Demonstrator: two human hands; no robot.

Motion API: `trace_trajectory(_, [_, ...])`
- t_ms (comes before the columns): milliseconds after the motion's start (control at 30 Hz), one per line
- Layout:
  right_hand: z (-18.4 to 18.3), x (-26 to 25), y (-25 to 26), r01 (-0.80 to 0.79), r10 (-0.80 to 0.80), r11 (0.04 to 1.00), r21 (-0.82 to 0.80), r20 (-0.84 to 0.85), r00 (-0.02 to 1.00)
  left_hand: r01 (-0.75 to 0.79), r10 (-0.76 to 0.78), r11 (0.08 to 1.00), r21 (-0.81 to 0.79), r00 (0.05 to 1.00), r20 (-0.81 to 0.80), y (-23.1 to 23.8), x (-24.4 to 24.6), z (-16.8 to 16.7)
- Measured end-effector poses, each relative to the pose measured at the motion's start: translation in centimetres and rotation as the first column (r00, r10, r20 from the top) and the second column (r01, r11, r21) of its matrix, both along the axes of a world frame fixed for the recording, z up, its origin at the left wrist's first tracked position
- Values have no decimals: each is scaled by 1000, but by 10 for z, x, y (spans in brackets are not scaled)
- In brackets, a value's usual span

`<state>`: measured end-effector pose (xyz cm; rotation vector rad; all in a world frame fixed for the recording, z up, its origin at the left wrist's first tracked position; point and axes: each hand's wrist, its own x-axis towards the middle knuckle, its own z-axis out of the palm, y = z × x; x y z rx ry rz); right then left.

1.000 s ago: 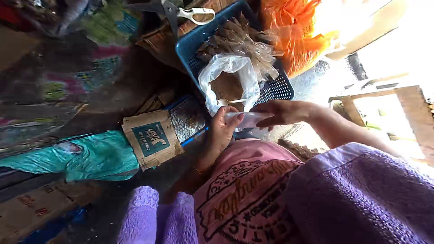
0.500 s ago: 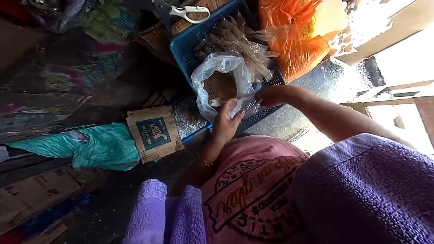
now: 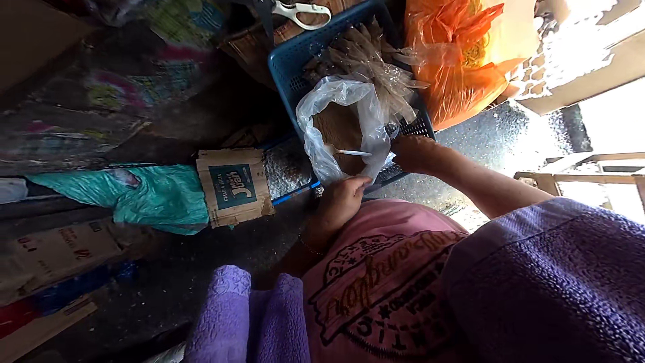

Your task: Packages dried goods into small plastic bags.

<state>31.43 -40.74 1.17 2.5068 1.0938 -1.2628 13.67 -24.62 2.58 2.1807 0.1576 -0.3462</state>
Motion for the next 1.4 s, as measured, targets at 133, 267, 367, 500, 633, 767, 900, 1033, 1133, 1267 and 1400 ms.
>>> trace_trajectory(133, [36,-4,-8,13,-26,992,127,98,995,-18,17,1000,17,999,49,2,-7,7])
trace_trajectory(267, [51,-30,4,-65,-158,777,626,294,943,-27,26,1000,14,998,49,7,-15,11])
trace_trajectory(367, [36,-40,35,-120,-44,819,561,271,962,-55,55,998,-3,998,23,8,-15,17])
trace_trajectory(500, [27,-33,70,-100,79,983,153,138,987,-234,233,972,3,969,76,13,-15,30])
trace_trajectory(633, [21,-31,68,-103,82,979,176,123,989,-454,437,891,23,869,234,34,-12,28])
trace_trajectory(767, [17,-32,70,-73,53,984,165,121,991,-608,575,788,95,783,238,51,2,20])
trace_trajectory(900, [19,-42,70,-42,20,981,188,117,993,-604,603,773,194,795,72,53,18,14])
trace_trajectory(1033, [48,-42,72,-82,60,973,217,102,993,-577,596,791,205,802,-43,61,26,22])
trace_trajectory(1133, [65,-40,59,-154,70,933,325,255,964,-598,608,791,129,792,-60,68,20,29])
trace_trajectory(1267, [50,-30,17,-380,-26,639,669,512,858,-624,625,781,29,780,-40,78,12,32])
trace_trajectory(1400, [30,-30,-15,-332,-60,651,683,482,874,-633,631,773,-43,774,-46,80,6,31])
